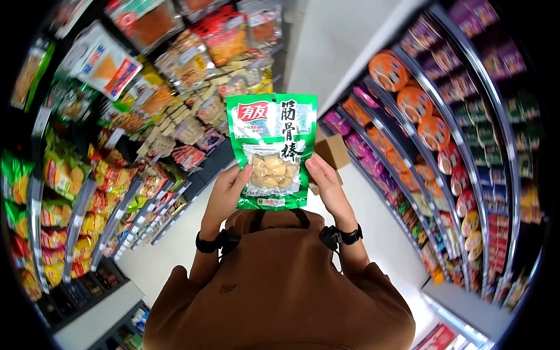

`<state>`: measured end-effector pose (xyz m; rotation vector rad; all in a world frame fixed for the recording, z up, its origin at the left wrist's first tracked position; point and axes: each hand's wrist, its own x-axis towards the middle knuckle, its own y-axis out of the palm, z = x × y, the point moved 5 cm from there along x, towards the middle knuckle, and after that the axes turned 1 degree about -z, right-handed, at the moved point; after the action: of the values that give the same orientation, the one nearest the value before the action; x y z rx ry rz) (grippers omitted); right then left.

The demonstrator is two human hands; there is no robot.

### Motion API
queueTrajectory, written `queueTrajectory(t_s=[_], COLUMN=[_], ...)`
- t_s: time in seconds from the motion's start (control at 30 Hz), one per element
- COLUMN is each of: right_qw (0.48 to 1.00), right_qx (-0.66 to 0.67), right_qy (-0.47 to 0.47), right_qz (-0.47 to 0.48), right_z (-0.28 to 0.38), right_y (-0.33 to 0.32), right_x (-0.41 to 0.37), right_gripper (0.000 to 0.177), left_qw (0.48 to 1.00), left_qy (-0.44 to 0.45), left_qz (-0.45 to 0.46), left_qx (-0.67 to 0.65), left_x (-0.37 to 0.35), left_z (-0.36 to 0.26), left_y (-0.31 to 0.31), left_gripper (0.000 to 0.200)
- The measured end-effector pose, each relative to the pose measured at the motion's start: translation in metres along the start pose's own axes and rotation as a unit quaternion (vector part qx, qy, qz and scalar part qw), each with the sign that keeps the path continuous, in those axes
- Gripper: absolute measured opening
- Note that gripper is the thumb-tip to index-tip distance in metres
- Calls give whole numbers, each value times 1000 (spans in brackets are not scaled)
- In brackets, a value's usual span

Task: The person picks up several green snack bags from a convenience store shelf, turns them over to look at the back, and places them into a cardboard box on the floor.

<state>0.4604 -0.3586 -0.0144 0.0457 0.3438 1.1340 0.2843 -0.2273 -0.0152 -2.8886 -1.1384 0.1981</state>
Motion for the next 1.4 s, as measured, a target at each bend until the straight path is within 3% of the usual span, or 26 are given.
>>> queueTrajectory(t_s=[0.4,0.63,0.8,0.93,1.07,1.13,1.4], right_qw=[974,940,899,918,931,920,944], right_qx=[62,30,-24,36,-41,-157,-144], right_qy=[-77,-133,-172,-176,-171,-165,-118], right_qz=[-205,-313,-402,-355,-321,-320,-273], right_z=[-23,-1,11,8,9,14,-2], right_y=[-81,-94,-93,-74,-52,-41,-27], right_x=[-80,-93,-90,-69,-37,-24,9], right_gripper=[24,24,21,20,20,25,47], left_qw=[980,970,966,959,960,954,955], left_qy=[-20,-61,-60,-56,-70,-31,-3], left_qz=[197,234,249,276,268,289,276], left_qx=[36,-38,-20,2,-49,-75,-114], left_x=[39,69,98,115,116,116,131], left_z=[-17,-22,-18,-11,-10,-6,0], left_y=[104,124,116,105,98,95,77], left_gripper=[35,41,39,39,36,34,41])
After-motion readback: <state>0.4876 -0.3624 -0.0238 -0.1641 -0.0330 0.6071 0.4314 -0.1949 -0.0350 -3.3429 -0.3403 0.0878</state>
